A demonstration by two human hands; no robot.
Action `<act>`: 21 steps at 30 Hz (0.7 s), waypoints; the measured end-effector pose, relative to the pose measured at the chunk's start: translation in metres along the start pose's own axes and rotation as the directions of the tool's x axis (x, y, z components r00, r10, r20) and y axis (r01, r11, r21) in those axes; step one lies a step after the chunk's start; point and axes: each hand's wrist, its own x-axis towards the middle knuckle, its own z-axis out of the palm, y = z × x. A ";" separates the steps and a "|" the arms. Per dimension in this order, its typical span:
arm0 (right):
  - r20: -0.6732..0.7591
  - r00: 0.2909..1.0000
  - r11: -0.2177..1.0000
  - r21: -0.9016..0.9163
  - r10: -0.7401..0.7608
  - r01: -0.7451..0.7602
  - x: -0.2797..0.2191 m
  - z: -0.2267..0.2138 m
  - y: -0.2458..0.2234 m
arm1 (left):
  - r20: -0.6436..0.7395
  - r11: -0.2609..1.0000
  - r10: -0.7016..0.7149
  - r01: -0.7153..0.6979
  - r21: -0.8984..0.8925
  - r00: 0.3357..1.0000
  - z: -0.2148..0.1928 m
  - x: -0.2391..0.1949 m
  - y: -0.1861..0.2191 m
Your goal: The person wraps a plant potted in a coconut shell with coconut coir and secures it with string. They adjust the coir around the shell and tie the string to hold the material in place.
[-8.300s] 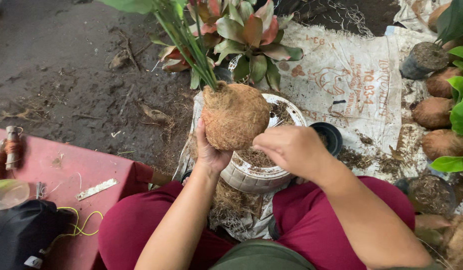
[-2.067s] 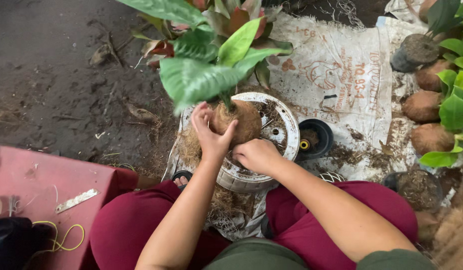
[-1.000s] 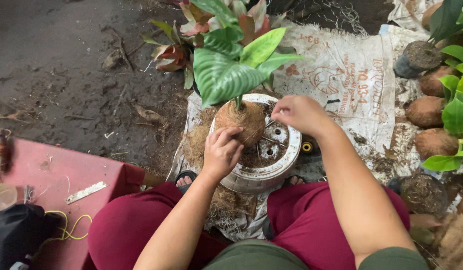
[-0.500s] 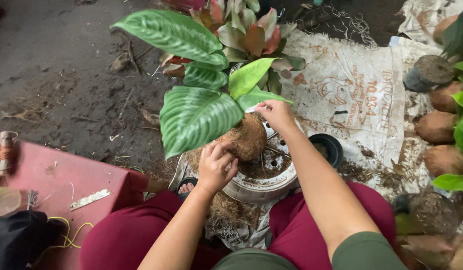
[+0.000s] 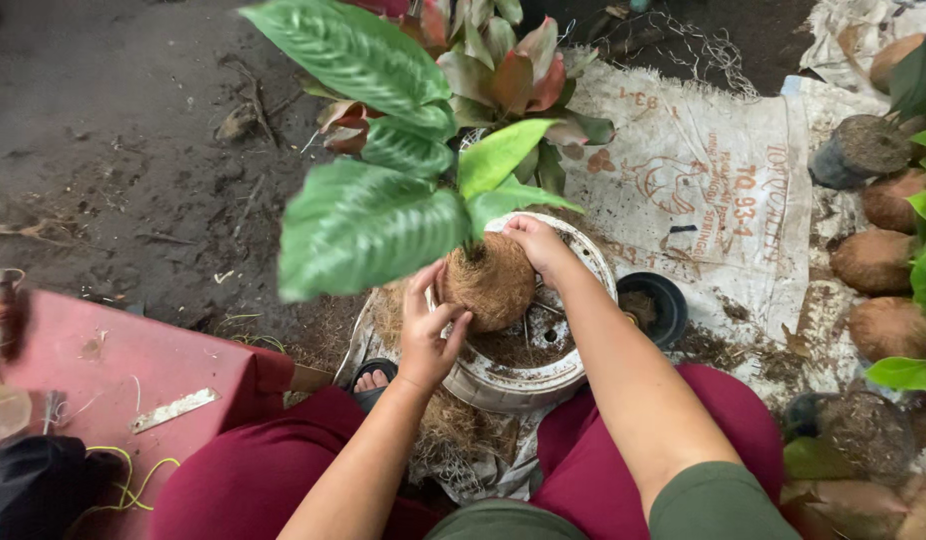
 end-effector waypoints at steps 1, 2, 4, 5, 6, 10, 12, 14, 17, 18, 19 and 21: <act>0.009 1.000 1.000 0.019 0.000 0.000 -0.001 0.000 0.001 | 0.070 0.995 -0.082 0.086 -0.058 0.994 0.001 0.000 -0.002; 0.009 1.000 1.000 0.021 -0.016 0.016 -0.001 0.000 0.001 | 0.142 0.979 -0.157 0.172 -0.107 0.977 0.001 0.000 -0.005; 0.010 0.999 0.999 0.024 -0.048 0.048 -0.003 -0.001 -0.001 | 0.223 0.943 -0.186 0.238 -0.233 0.957 0.000 0.000 -0.009; -0.010 0.995 0.991 -0.086 -0.100 0.099 -0.005 -0.001 -0.002 | 0.225 0.924 -0.147 0.215 -0.316 0.963 0.000 0.001 -0.013; -0.027 0.988 0.970 -0.196 -0.154 0.146 -0.008 -0.002 -0.005 | 0.224 0.898 -0.106 0.190 -0.398 0.969 0.000 0.002 -0.014; -0.117 0.975 0.884 -0.453 -0.188 0.116 -0.027 0.000 -0.016 | 0.305 0.874 -0.231 0.334 -0.352 0.924 0.000 0.001 -0.020; -0.123 0.978 0.887 -0.452 -0.166 0.094 -0.033 0.000 -0.023 | 0.308 0.872 -0.191 0.305 -0.382 0.932 -0.002 0.003 -0.023; -0.095 0.983 0.898 -0.427 -0.158 0.103 -0.036 0.000 -0.026 | 0.324 0.845 -0.227 0.351 -0.403 0.919 -0.006 0.003 -0.028; -0.050 0.991 0.930 -0.355 -0.127 0.101 -0.031 -0.004 -0.022 | 0.357 0.803 -0.297 0.434 -0.408 0.886 -0.013 0.004 -0.036; -0.066 0.994 0.941 -0.334 -0.091 0.064 -0.029 -0.007 -0.019 | 0.370 0.788 -0.322 0.463 -0.406 0.872 -0.015 0.005 -0.039; -0.081 0.995 0.950 -0.312 -0.054 0.026 -0.026 -0.008 -0.014 | 0.386 0.737 -0.359 0.512 -0.441 0.850 -0.017 0.007 -0.043; -0.138 0.990 0.972 -0.235 -0.036 0.002 -0.019 -0.009 -0.001 | 0.426 0.621 -0.424 0.599 -0.505 0.799 -0.021 0.010 -0.049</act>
